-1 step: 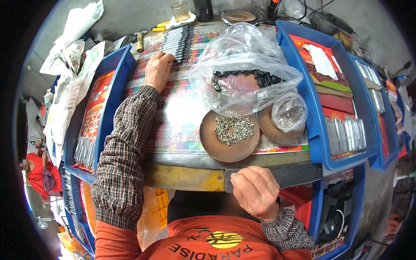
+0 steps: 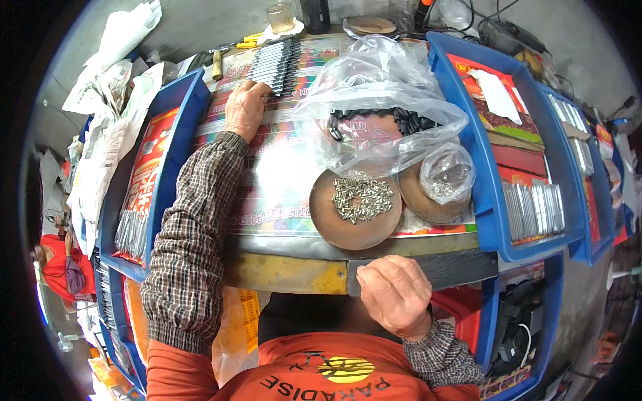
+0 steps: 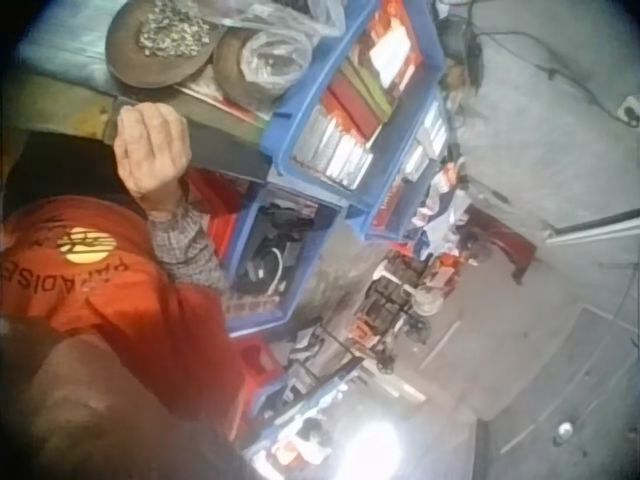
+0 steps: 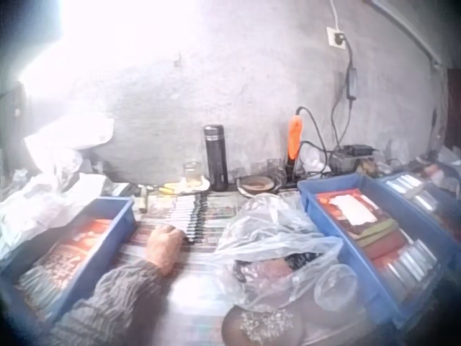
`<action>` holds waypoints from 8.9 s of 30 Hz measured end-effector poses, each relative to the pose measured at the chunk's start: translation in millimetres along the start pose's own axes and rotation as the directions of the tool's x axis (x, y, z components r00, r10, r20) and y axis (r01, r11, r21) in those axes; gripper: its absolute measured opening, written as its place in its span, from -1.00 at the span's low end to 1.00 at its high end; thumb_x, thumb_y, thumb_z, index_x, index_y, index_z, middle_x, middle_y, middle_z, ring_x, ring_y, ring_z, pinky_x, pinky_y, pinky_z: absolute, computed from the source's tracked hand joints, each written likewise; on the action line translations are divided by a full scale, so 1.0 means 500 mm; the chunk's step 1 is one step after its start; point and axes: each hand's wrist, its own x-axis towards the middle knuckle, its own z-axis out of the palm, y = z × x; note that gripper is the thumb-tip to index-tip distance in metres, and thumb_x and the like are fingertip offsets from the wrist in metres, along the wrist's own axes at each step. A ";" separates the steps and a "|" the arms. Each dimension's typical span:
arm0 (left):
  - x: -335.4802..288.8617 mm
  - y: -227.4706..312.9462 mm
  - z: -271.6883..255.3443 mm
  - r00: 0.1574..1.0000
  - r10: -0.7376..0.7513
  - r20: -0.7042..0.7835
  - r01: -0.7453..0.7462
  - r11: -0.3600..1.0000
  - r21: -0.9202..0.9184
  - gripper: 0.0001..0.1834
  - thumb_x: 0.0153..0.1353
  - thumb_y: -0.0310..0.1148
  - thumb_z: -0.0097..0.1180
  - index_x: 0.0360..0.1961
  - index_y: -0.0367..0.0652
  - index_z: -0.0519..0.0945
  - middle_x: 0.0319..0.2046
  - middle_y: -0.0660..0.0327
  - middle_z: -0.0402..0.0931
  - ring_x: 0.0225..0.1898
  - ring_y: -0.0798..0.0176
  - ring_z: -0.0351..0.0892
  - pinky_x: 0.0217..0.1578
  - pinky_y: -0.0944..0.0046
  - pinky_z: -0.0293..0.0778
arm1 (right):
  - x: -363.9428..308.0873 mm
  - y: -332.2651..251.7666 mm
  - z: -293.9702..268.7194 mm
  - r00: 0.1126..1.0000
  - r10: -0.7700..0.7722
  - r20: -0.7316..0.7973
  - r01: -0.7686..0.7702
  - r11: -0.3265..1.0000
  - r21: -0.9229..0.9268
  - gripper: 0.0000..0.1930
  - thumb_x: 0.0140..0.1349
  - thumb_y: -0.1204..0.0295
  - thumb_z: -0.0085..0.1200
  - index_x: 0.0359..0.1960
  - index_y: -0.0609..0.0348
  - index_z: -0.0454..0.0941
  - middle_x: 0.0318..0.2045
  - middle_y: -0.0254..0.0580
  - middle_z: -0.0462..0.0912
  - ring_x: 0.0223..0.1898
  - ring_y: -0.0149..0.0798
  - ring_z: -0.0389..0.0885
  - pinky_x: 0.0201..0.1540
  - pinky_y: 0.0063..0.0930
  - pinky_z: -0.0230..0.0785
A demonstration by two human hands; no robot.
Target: The person assembles small components by picking up metal strips and plastic pieces from trays and a plastic bag, and attaching the plastic pieces onto the metal strips by hand.
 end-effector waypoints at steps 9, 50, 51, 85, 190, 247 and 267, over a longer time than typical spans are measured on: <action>-0.074 0.087 -0.121 0.988 0.134 0.071 -0.128 0.988 -0.091 -0.84 0.01 -0.44 0.15 -0.32 -0.09 0.62 -0.32 0.09 0.56 -0.28 -0.04 0.61 -0.24 0.03 0.51 | 0.005 -0.011 0.004 1.000 -0.015 -0.001 0.015 1.000 -0.001 -0.81 -0.01 0.61 0.22 -0.31 0.24 0.58 -0.38 -0.14 0.59 -0.35 -0.08 0.58 -0.28 -0.26 0.48; -0.433 -0.328 -0.435 0.889 -0.212 0.407 0.087 0.948 0.305 -0.80 -0.13 -0.38 0.12 -0.64 -0.30 0.41 -0.59 -0.12 0.38 -0.46 -0.20 0.42 -0.45 -0.12 0.31 | 0.025 -0.022 -0.044 0.999 -0.013 0.045 0.015 0.999 -0.044 -0.85 -0.03 0.63 0.21 -0.39 0.20 0.55 -0.40 -0.17 0.59 -0.33 -0.10 0.57 -0.26 -0.28 0.47; -0.445 -0.354 -0.426 0.874 -0.239 0.423 0.103 0.942 0.320 -0.83 -0.11 -0.42 0.13 -0.61 -0.27 0.40 -0.56 -0.10 0.38 -0.43 -0.19 0.42 -0.42 -0.11 0.31 | 0.028 -0.019 -0.053 0.999 -0.018 0.039 0.020 0.998 -0.062 -0.85 -0.02 0.63 0.21 -0.39 0.20 0.55 -0.41 -0.18 0.58 -0.33 -0.10 0.57 -0.25 -0.28 0.46; -0.405 -0.179 -0.488 0.896 -0.363 -0.257 0.348 0.932 -0.103 -0.71 0.43 -0.33 -0.08 -0.06 -0.37 0.51 -0.23 0.15 0.56 -0.28 0.38 0.50 -0.36 0.37 0.42 | 0.101 0.357 -0.333 0.661 0.634 0.401 -0.395 0.749 -0.532 -0.66 0.00 0.53 0.12 -0.11 0.13 0.61 -0.21 -0.06 0.63 -0.07 -0.08 0.58 0.02 -0.26 0.40; -0.441 0.410 -0.341 0.757 0.031 0.652 0.610 -0.388 -0.691 -0.93 0.25 -0.57 0.14 -0.28 -0.37 0.60 -0.52 0.25 0.55 -0.56 0.49 0.46 -0.56 0.47 0.40 | -0.002 -0.099 -0.076 0.822 0.167 0.544 -0.478 0.722 0.500 -0.58 0.25 0.54 0.12 0.15 0.36 0.42 -0.34 -0.15 0.63 -0.40 -0.45 0.60 -0.34 -0.55 0.49; -0.405 0.323 -0.314 0.965 -0.149 0.215 0.261 0.523 -0.811 -0.84 0.00 -0.61 0.27 -0.35 -0.26 0.60 -0.54 0.14 0.50 -0.59 0.24 0.46 -0.56 0.33 0.36 | 0.452 0.419 0.035 0.844 0.510 0.168 -0.334 0.743 -0.580 -0.45 -0.05 0.22 0.34 -0.17 0.52 0.57 -0.26 0.18 0.66 -0.18 0.06 0.64 -0.06 -0.22 0.43; -0.401 0.324 -0.316 0.966 -0.119 0.231 0.257 0.564 -0.785 -0.86 0.01 -0.60 0.25 -0.35 -0.26 0.60 -0.55 0.14 0.48 -0.60 0.24 0.46 -0.56 0.33 0.35 | 0.500 0.250 -0.049 0.825 0.554 0.112 -0.554 0.752 0.359 -0.87 0.15 0.47 0.21 -0.44 0.30 0.58 -0.64 -0.37 0.51 -0.75 -0.59 0.31 -0.76 -0.68 0.06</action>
